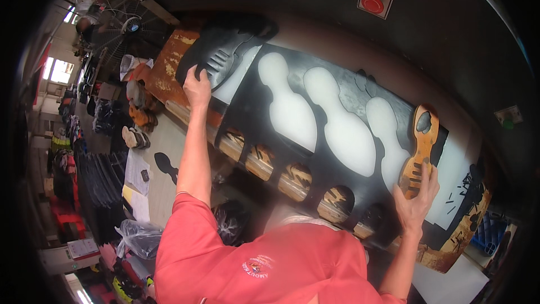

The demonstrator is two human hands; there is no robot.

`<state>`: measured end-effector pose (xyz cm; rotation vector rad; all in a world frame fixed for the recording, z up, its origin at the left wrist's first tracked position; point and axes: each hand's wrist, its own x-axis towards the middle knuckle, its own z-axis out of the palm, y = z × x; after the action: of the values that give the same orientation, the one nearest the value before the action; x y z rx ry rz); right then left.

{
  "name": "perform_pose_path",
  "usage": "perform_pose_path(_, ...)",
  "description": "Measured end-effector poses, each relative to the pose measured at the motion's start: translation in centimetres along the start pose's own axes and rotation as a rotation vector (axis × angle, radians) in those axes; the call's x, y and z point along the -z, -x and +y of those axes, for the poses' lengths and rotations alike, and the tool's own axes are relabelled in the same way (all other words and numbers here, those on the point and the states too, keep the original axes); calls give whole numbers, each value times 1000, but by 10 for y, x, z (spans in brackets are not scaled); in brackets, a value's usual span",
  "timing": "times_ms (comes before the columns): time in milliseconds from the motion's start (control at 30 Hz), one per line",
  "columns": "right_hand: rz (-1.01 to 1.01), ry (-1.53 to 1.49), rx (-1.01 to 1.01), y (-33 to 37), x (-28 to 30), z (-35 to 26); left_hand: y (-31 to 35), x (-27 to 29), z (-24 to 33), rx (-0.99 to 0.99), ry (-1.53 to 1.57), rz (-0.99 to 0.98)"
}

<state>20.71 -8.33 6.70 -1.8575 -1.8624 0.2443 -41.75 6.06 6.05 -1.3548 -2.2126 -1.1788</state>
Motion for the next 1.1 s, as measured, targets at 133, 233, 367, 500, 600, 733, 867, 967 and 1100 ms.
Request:
perform_pose_path(133, -26, -15, -60, 6, 3, 2, 6, -10, 21, -214, -305, 30)
perform_pose_path(233, -10, -9, -5, -4, -10, 8, 30, -15, 73, -301, -223, -58)
perform_pose_path(367, 63, 29, 70, -17, -19, 14, 101, -50, 156, -325, 351, -502)
perform_pose_path(500, -34, -136, -29, -29, -4, 18, 151, -81, 179, -517, 107, -552)
perform_pose_path(600, -123, -691, -265, -35, 20, 24, 155, -85, 168, -530, 78, -547)
perform_pose_path(733, 10, -1215, -302, -16, 63, 33, 162, -72, 157, -548, 43, -569)
perform_pose_path(867, 118, -1576, -212, 1, 120, 46, 179, -60, 155, -512, 29, -547)
perform_pose_path(967, 103, -2083, -44, -11, 131, 58, 185, -61, 152, -502, 15, -512)
perform_pose_path(1100, -9, -2772, -197, -18, 66, 61, 183, -68, 149, -524, 42, -435)
